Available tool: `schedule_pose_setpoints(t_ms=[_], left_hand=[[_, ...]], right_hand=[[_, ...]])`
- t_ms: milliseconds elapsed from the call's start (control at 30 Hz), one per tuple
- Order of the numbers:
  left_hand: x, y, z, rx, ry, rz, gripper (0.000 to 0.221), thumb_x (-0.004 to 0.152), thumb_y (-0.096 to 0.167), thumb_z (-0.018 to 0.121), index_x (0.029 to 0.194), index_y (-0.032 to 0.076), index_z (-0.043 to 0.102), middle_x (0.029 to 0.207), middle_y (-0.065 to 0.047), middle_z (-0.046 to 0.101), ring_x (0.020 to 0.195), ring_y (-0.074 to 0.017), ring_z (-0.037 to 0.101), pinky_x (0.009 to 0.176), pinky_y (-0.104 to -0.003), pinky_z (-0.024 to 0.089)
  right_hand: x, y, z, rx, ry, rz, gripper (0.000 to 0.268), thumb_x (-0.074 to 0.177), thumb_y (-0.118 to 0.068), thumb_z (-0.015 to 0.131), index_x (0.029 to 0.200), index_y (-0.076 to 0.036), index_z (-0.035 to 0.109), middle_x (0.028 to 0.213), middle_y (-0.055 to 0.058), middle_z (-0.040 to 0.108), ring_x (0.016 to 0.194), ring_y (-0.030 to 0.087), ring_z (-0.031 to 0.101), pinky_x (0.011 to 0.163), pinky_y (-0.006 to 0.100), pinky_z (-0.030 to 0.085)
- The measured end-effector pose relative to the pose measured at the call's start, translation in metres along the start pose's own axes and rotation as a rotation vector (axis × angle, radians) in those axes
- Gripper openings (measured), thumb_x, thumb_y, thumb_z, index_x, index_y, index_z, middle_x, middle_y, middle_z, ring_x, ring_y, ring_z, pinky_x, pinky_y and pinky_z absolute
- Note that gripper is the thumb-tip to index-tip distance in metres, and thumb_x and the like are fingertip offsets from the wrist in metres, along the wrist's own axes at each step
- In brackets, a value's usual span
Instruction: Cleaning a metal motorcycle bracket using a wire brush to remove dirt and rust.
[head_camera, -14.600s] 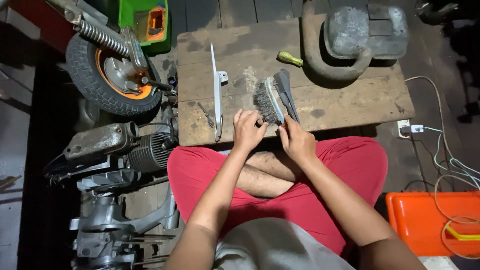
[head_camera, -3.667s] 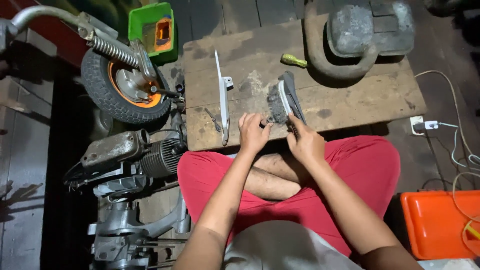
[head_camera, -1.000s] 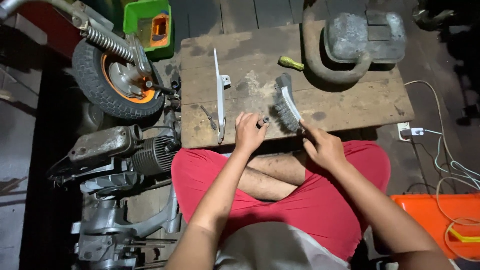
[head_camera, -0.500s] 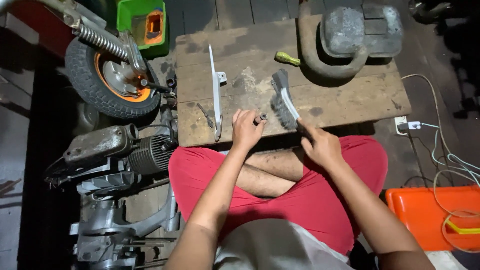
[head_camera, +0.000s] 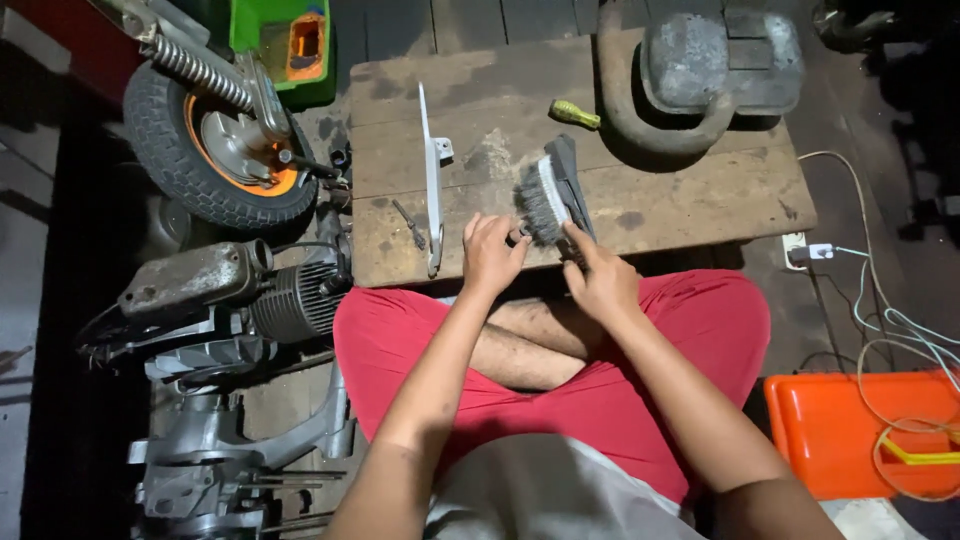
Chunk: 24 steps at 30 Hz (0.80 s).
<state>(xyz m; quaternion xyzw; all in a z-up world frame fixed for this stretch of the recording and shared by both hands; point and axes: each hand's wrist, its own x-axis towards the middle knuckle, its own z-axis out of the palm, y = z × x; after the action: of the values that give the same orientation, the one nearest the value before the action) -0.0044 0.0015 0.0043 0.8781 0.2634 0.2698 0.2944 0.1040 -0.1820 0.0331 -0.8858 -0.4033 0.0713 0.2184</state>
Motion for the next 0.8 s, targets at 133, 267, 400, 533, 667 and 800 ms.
schedule_pose_setpoints(t_ms=[133, 267, 400, 533, 667, 800], left_hand=[[0.0, 0.003, -0.007, -0.02, -0.014, -0.012, 0.027, 0.079, 0.019, 0.084, 0.077, 0.014, 0.058, 0.083, -0.006, 0.071, 0.107, -0.0282, 0.068, 0.117, -0.052, 0.034], [0.001, 0.011, -0.012, -0.065, 0.004, -0.007, 0.028, 0.078, 0.02, 0.085, 0.076, 0.015, 0.057, 0.08, -0.005, 0.07, 0.106, -0.0274, 0.068, 0.115, -0.051, 0.035], [0.0, 0.003, -0.009, -0.127, 0.048, 0.031, 0.029, 0.075, 0.019, 0.086, 0.076, 0.016, 0.057, 0.078, -0.003, 0.069, 0.105, -0.0259, 0.069, 0.11, -0.047, 0.04], [0.0, -0.001, -0.005, -0.162, 0.09, 0.042, 0.03, 0.074, 0.02, 0.087, 0.078, 0.019, 0.057, 0.081, -0.003, 0.07, 0.103, -0.0247, 0.068, 0.105, -0.044, 0.043], [-0.001, -0.001, -0.006, -0.175, 0.107, 0.06, 0.03, 0.073, 0.02, 0.087, 0.076, 0.019, 0.057, 0.077, -0.002, 0.069, 0.1, -0.0238, 0.068, 0.1, -0.041, 0.044], [0.0, -0.001, -0.009, -0.181, 0.112, 0.067, 0.029, 0.071, 0.019, 0.087, 0.075, 0.018, 0.059, 0.076, -0.003, 0.07, 0.098, -0.0256, 0.068, 0.098, -0.042, 0.044]], right_hand=[[0.0, -0.01, 0.0, -0.049, -0.014, 0.02, 0.065, 0.09, -0.031, 0.057, 0.154, -0.038, 0.045, 0.098, 0.018, 0.074, 0.087, 0.043, 0.074, 0.077, 0.056, 0.059], [0.003, -0.007, 0.002, -0.013, 0.027, -0.021, 0.063, 0.091, -0.03, 0.058, 0.153, -0.036, 0.047, 0.099, 0.017, 0.073, 0.087, 0.044, 0.073, 0.076, 0.058, 0.058], [0.005, -0.009, 0.004, -0.085, 0.039, 0.008, 0.062, 0.09, -0.029, 0.06, 0.151, -0.033, 0.049, 0.094, 0.018, 0.074, 0.082, 0.044, 0.074, 0.073, 0.057, 0.059], [0.005, -0.017, -0.006, 0.056, 0.084, -0.013, 0.06, 0.093, -0.029, 0.06, 0.152, -0.035, 0.05, 0.101, 0.018, 0.074, 0.089, 0.044, 0.072, 0.075, 0.057, 0.058], [0.004, -0.01, 0.0, -0.037, 0.046, -0.003, 0.061, 0.091, -0.031, 0.06, 0.151, -0.035, 0.049, 0.096, 0.018, 0.074, 0.085, 0.044, 0.073, 0.075, 0.058, 0.059], [0.002, -0.021, -0.013, 0.096, 0.136, -0.04, 0.059, 0.093, -0.028, 0.061, 0.151, -0.036, 0.053, 0.102, 0.015, 0.074, 0.089, 0.042, 0.072, 0.073, 0.055, 0.058]])
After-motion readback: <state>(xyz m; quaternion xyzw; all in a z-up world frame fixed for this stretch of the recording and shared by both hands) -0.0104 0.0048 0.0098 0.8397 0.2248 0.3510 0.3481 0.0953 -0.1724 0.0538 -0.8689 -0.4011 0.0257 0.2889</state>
